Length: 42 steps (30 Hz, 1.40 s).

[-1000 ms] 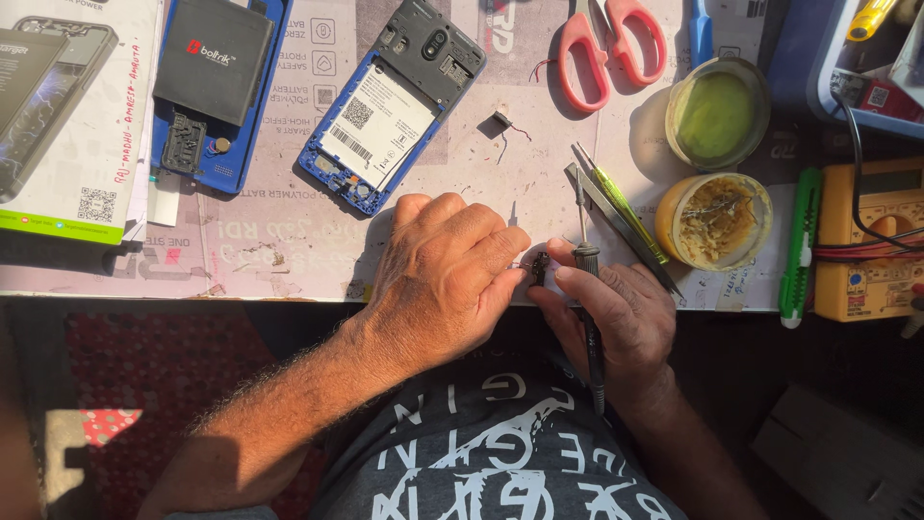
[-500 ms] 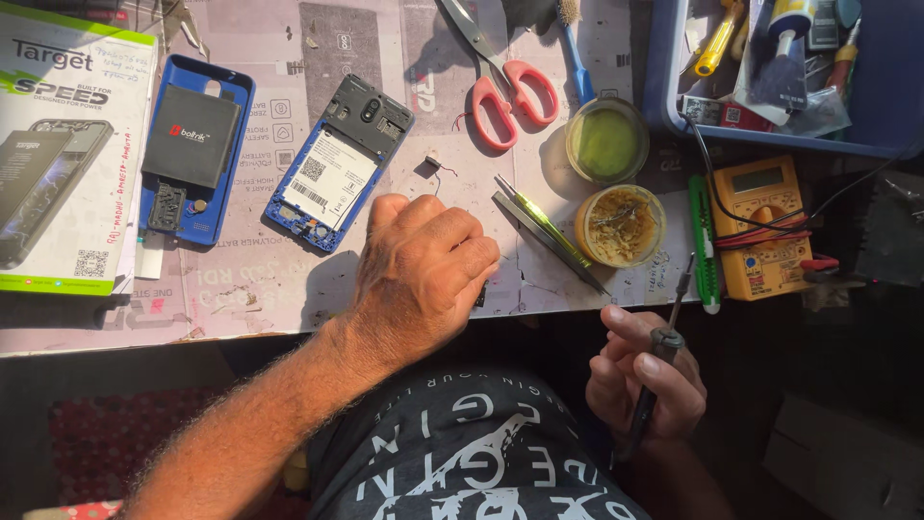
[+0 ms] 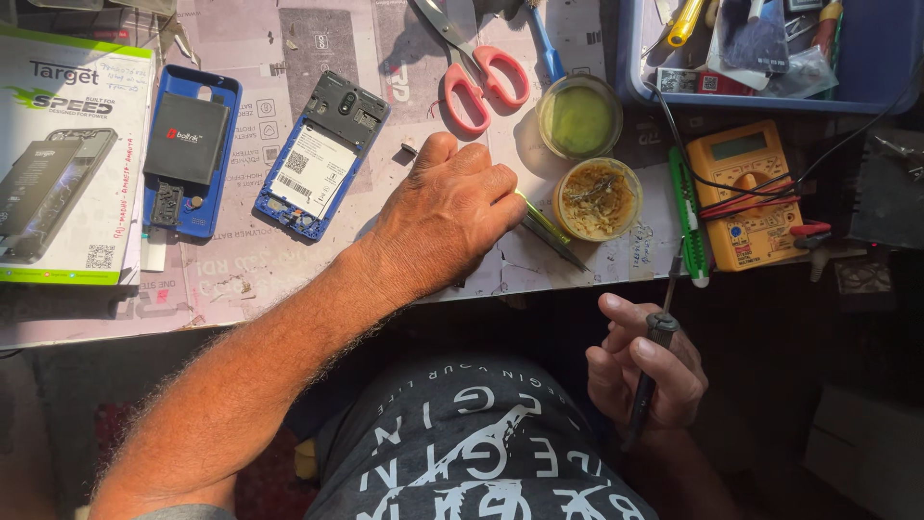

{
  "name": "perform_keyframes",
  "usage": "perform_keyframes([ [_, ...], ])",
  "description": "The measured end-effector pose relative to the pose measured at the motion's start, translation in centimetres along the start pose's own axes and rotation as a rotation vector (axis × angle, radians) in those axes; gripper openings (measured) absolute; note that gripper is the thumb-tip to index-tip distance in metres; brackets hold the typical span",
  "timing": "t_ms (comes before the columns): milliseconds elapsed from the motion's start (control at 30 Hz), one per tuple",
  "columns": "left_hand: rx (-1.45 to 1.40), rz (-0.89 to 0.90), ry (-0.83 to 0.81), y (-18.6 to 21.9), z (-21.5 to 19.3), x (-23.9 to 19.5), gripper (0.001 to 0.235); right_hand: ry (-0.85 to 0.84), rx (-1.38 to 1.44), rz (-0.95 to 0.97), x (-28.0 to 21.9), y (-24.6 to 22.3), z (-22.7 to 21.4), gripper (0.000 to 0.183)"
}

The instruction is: The person solders a small electronic component using a soldering iron and tweezers. They repeatedly heat the component and apply solder while holding it steady with tweezers.

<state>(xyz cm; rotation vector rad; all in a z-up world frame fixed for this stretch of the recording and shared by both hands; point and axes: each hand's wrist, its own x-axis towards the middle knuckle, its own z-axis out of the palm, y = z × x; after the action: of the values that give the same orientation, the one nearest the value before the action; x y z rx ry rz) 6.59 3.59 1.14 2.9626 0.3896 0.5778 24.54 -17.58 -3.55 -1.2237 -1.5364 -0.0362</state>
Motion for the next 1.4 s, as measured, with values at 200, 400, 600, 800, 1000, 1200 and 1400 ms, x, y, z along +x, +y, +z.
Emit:
perform_keyframes([
  [200,0.019,0.040,-0.029,-0.5,0.2,0.6,0.006,-0.023,0.037,-0.002,0.2,-0.5,0.1,0.041],
  [400,-0.046,0.090,-0.034,-0.8,0.1,0.6,0.007,-0.026,0.048,-0.005,0.2,-0.7,0.1,0.042],
  [600,0.079,0.150,-0.046,-0.8,-1.4,0.8,0.002,-0.064,0.017,0.000,0.8,-1.4,0.0,0.039],
  [800,0.085,0.104,0.016,-1.4,-7.4,-1.5,0.007,-0.155,-0.131,-0.038,5.4,-2.7,0.9,0.040],
  [1000,-0.485,-0.192,-0.073,0.3,-11.0,-3.1,0.007,-0.250,-0.099,-0.136,8.6,-2.0,4.4,0.041],
  [1200,-1.244,-0.418,0.088,0.6,-9.1,-5.4,0.031,-0.109,0.103,0.068,7.0,-2.0,5.8,0.039],
  [1400,-0.910,-0.315,0.359,2.9,-5.1,-5.9,0.024,-0.083,0.238,0.116,6.1,-2.5,7.2,0.036],
])
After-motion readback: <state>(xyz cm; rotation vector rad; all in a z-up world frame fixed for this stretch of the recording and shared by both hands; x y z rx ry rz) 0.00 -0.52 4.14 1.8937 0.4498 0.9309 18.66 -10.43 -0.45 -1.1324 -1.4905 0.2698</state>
